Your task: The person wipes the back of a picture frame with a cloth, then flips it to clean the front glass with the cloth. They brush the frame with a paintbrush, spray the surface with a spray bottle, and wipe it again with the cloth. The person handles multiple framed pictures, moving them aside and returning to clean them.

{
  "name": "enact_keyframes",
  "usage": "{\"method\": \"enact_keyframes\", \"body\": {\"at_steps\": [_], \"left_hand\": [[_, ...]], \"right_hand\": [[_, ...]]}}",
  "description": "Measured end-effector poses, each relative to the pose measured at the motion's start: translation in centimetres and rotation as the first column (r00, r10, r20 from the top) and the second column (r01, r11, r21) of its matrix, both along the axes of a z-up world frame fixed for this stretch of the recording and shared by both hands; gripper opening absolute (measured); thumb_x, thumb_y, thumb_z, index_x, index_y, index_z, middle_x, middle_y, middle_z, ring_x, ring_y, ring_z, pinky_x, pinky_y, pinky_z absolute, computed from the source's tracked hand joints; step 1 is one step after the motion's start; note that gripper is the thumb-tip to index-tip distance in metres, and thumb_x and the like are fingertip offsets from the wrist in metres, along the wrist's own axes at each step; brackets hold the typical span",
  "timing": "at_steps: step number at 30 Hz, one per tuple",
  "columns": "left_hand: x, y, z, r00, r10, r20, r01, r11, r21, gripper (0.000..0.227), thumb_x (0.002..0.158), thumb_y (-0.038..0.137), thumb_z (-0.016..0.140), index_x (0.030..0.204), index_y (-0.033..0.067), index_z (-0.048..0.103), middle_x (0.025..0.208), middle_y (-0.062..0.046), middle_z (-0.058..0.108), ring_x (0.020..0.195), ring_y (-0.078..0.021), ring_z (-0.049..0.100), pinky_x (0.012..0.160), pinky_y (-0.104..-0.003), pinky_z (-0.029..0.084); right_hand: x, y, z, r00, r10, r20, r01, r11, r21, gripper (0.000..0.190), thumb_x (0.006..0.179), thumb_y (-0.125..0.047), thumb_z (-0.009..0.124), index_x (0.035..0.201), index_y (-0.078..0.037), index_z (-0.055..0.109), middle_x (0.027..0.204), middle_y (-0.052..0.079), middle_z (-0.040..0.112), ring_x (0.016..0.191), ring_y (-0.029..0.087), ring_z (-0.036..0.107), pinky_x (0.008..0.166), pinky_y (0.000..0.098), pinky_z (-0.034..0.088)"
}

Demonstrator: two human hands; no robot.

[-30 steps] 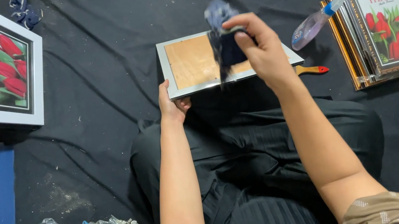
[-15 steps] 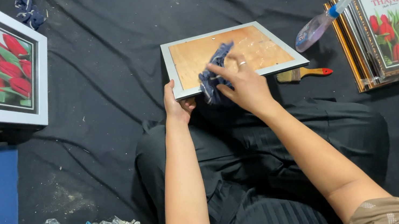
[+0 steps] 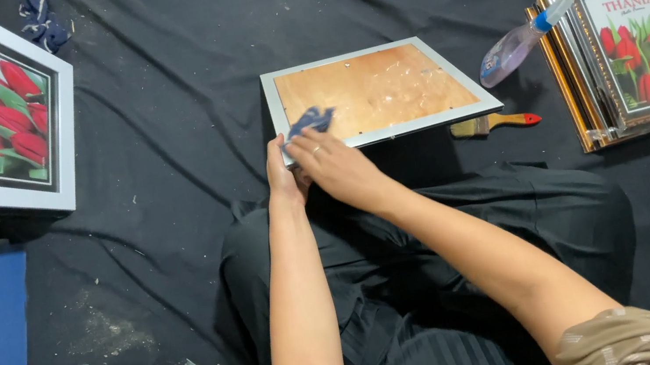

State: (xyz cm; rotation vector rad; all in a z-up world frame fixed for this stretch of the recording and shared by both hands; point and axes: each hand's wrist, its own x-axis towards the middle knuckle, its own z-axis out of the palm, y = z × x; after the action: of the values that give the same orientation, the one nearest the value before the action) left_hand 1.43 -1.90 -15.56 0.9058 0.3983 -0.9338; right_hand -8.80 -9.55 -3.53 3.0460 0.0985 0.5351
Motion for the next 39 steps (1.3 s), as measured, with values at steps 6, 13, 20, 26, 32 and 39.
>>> {"method": "enact_keyframes", "body": {"at_steps": [6,13,20,26,32,39], "left_hand": [[-0.7,-0.2,7.6,1.0,0.016,0.016,-0.017,0.998,0.058,0.043,0.085,0.05,0.068,0.101,0.0114,0.059,0.069,-0.008,0.061,0.041,-0.0166,0.044,0.034,-0.026,0.027],[-0.5,-0.3,4.9,1.0,0.005,-0.001,-0.005,0.994,0.107,0.049,0.083,0.051,0.071,0.108,0.0109,0.061,0.075,-0.011,0.065,0.048,-0.0213,0.053,0.037,-0.027,0.034],[-0.1,0.4,4.1,1.0,0.02,0.013,-0.022,0.986,0.167,0.053,0.08,0.052,0.075,0.114,0.013,0.061,0.081,-0.008,0.065,0.056,-0.0209,0.057,0.043,-0.028,0.039],[-0.6,0.2,8.1,0.999,0.032,0.014,-0.033,0.987,0.155,0.044,0.081,0.049,0.072,0.101,0.0122,0.061,0.07,-0.008,0.059,0.048,-0.0185,0.052,0.036,-0.024,0.031],[-0.9,0.0,8.1,0.998,0.059,0.018,-0.06,0.989,0.137,0.041,0.081,0.046,0.073,0.097,0.0103,0.061,0.065,-0.009,0.058,0.043,-0.0184,0.048,0.034,-0.024,0.029],[-0.4,0.6,8.5,0.997,0.066,0.038,-0.07,0.991,0.118,0.039,0.084,0.043,0.073,0.099,0.0083,0.062,0.066,-0.008,0.059,0.042,-0.0154,0.047,0.034,-0.023,0.029]], "right_hand": [[-3.5,-3.4,1.3,0.996,-0.071,0.048,0.074,0.995,-0.065,0.079,0.072,-0.028,0.084,0.144,-0.023,0.055,0.141,0.0,0.059,0.137,0.023,0.053,0.114,0.043,0.042],[-3.6,-2.9,-0.3,0.977,-0.174,0.124,0.176,0.984,-0.004,0.045,0.083,-0.013,0.062,0.128,-0.013,0.064,0.129,0.009,0.061,0.124,0.028,0.06,0.111,0.0408,0.044],[-0.5,1.3,1.6,0.992,-0.029,0.124,0.035,0.998,-0.05,0.052,0.086,-0.009,0.057,0.138,-0.008,0.057,0.125,0.013,0.062,0.122,0.03,0.06,0.112,0.0426,0.04],[-6.1,-5.1,1.6,0.978,-0.159,0.137,0.169,0.983,-0.064,0.038,0.091,-0.012,0.061,0.129,-0.019,0.065,0.123,0.004,0.064,0.117,0.025,0.06,0.103,0.0405,0.045],[-4.9,-2.5,2.3,0.958,-0.248,0.145,0.242,0.969,0.053,0.05,0.076,-0.008,0.068,0.126,-0.003,0.062,0.121,0.016,0.061,0.117,0.036,0.057,0.106,0.0474,0.042],[-4.9,-4.2,0.1,0.97,-0.205,0.128,0.221,0.967,-0.129,0.045,0.089,-0.017,0.071,0.133,-0.014,0.063,0.121,0.007,0.066,0.12,0.027,0.061,0.106,0.0448,0.043]]}}
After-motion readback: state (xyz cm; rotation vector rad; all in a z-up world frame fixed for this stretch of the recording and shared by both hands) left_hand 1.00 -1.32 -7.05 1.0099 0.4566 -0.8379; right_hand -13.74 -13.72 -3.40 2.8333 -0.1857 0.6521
